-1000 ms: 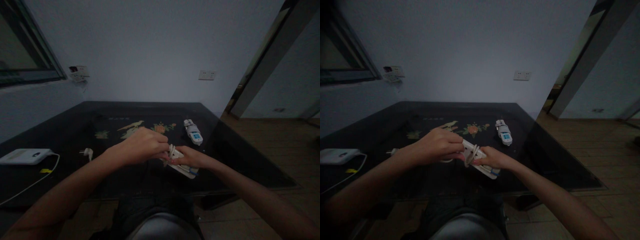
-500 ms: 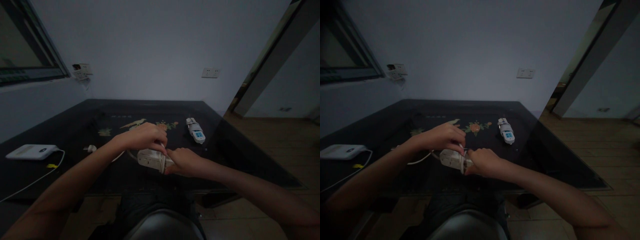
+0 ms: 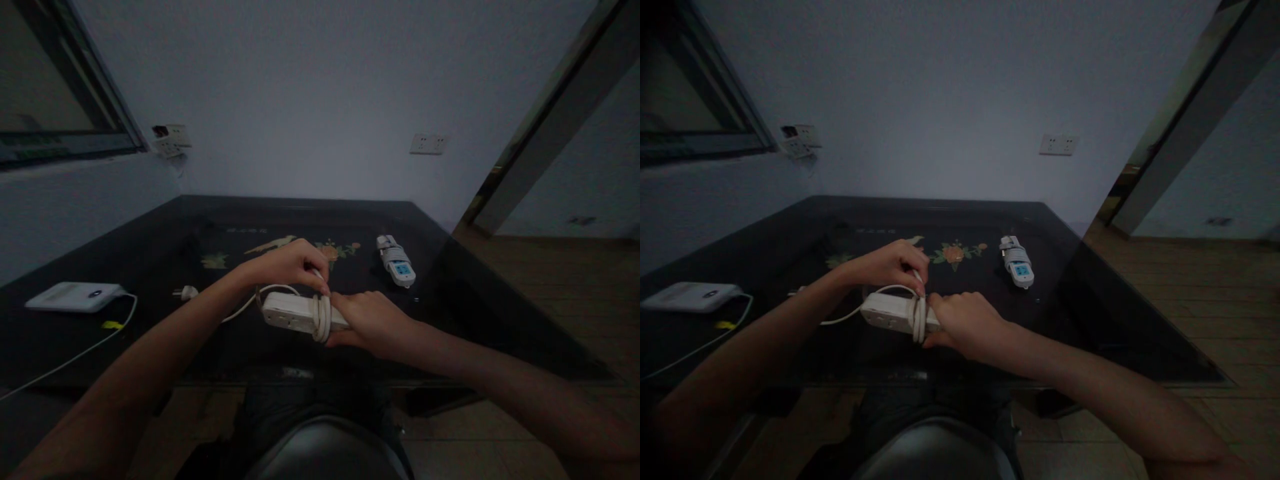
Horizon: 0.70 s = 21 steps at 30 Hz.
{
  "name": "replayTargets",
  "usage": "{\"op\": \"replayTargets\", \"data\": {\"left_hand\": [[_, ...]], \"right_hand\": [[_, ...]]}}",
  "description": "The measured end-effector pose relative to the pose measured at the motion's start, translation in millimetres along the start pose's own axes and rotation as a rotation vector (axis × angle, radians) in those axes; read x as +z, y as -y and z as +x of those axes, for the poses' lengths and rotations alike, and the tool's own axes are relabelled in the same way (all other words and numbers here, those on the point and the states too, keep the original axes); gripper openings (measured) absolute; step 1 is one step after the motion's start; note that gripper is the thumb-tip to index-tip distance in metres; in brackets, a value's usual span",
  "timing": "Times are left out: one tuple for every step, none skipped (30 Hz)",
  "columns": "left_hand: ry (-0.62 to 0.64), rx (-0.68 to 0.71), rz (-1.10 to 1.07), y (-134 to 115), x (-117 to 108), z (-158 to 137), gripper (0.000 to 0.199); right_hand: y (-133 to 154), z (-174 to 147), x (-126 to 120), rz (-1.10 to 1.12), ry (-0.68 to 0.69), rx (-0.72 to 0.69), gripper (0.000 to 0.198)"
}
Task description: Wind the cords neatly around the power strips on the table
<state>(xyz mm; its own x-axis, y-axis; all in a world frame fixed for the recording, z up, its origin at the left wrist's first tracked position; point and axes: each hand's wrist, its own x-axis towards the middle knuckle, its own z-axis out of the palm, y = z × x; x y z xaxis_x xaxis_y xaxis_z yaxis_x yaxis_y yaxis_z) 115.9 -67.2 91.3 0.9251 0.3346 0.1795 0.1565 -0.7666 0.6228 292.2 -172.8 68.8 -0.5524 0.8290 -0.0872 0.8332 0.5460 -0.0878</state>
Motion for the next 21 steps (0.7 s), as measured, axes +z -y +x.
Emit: {"op": "replayTargets", "data": {"left_hand": [[-0.002,-0.012,-0.037,1,0,-1,0.021],[-0.006,-0.024,-0.072,2,1,-2,0.022],[-0.012,-0.033,-0.107,3,3,-3,0.023],[-0.017,-0.043,-0.142,4,5,-3,0.025],[-0.021,-0.053,-0.178,6,7,-4,0.026],[-0.021,-0.065,-0.215,7,9,-4,0.026],[-0.02,-0.078,-0.251,8,11,-4,0.025],[-0.017,-0.089,-0.287,9,13,-4,0.024],[-0.014,-0.095,-0.324,9,15,-4,0.024],[-0.014,-0.095,-0.36,9,17,-5,0.025],[-0.019,-0.092,-0.397,9,19,-5,0.026],[-0.033,-0.087,-0.435,8,20,-5,0.027],[-0.056,-0.083,-0.474,7,22,-6,0.028],[-0.085,-0.083,-0.513,5,23,-6,0.031],[-0.12,-0.086,-0.549,4,25,-7,0.034],[-0.156,-0.092,-0.581,4,28,-7,0.037],[-0.192,-0.097,-0.605,3,31,-7,0.04],[-0.226,-0.099,-0.623,3,34,-7,0.043],[-0.264,-0.097,-0.634,3,37,-8,0.045],[-0.31,-0.09,-0.639,3,41,-8,0.045],[-0.371,-0.075,-0.635,3,43,-8,0.045]], "right_hand": [[0,-1,-1,-0.002,-0.005,-0.006,0.05],[1,-1,-1,-0.007,-0.011,-0.011,0.049],[1,-2,-2,-0.013,-0.017,-0.017,0.048],[2,-3,-2,-0.017,-0.021,-0.025,0.048],[2,-3,-2,-0.019,-0.022,-0.036,0.049],[2,-4,-3,-0.017,-0.021,-0.047,0.05],[3,-6,-4,-0.007,-0.016,-0.059,0.051],[4,-7,-5,0.009,-0.009,-0.068,0.052],[4,-8,-6,0.03,-0.002,-0.077,0.052],[5,-10,-8,0.054,0.002,-0.082,0.052],[5,-11,-10,0.079,0.002,-0.086,0.052],[6,-12,-12,0.103,-0.008,-0.086,0.051],[6,-14,-14,0.125,-0.022,-0.084,0.051],[6,-15,-15,0.143,-0.045,-0.077,0.051],[6,-16,-17,0.157,-0.069,-0.067,0.051],[7,-17,-19,0.168,-0.093,-0.054,0.05],[7,-18,-20,0.176,-0.118,-0.041,0.049],[7,-19,-21,0.186,-0.145,-0.03,0.049],[8,-20,-23,0.198,-0.174,-0.024,0.048],[8,-22,-25,0.215,-0.207,-0.02,0.047],[9,-23,-27,0.233,-0.239,-0.015,0.046]]}}
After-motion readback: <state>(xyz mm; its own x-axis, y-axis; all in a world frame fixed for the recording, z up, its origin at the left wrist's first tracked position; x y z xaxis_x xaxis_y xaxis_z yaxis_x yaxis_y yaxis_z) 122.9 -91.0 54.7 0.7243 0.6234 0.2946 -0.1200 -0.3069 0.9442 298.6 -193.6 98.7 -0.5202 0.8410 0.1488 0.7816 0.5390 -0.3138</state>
